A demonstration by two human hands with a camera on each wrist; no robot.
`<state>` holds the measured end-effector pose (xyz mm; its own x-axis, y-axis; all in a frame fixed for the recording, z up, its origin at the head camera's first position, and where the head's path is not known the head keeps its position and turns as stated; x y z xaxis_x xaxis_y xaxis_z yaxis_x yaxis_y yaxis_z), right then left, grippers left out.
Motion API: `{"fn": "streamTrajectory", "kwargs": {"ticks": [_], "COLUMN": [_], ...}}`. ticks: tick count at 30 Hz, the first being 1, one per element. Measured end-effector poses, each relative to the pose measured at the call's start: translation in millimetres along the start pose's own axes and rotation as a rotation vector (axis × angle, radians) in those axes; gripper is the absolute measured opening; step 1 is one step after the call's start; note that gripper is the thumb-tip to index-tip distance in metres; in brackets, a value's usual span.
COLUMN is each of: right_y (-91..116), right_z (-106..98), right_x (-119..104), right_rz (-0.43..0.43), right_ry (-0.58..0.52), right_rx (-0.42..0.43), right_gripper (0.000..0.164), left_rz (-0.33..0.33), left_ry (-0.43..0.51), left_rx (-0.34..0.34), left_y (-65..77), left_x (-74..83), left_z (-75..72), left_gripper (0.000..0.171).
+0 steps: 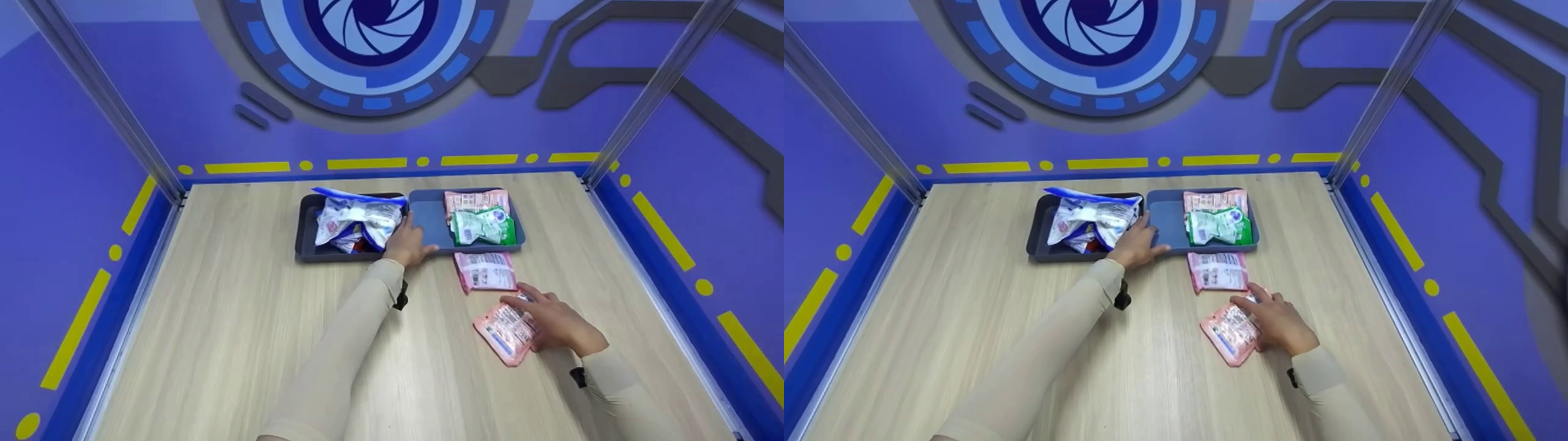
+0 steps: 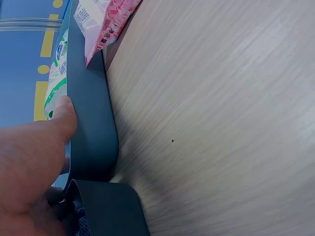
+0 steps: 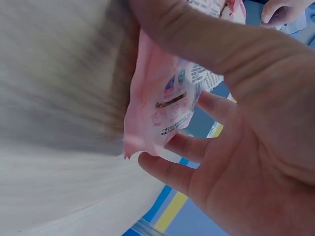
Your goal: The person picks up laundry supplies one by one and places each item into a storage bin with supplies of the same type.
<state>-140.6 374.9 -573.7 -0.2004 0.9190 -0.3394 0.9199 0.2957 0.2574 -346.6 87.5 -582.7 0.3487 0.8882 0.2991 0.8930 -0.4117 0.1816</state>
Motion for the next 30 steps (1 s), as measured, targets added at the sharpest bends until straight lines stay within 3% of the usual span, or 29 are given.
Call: {"fn": "streamTrajectory", "kwargs": {"ticks": [23,30], "right_y": [-0.5,-2.0], "right_z": [-3.0,-4.9], "right_x": [2.0,1.3], "right_rz": [0.015,-0.057], "right_ry": [-0.010,0.083], "right_rx": [0.012,0.066], "right_gripper": [0.080,0.074], "left_rz": [0.002,0.012], "left_ry": [-0.027,-0.044], "left_rx": [0.012,0.003], "left_y": [-0.7,-2.8], "left_x": [-0.6,-1.4], "left_z": [3.1,3.2], "left_gripper": [0.072,0.074]}}
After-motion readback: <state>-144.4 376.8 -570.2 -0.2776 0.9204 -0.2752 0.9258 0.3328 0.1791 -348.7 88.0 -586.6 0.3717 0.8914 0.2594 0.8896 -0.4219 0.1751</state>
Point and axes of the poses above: each hand's wrist, its own y-axis away from the middle knuckle, its own z-axis out of the palm, x = y × z, the point moved 1 cm from there along -y, towards the middle knuckle
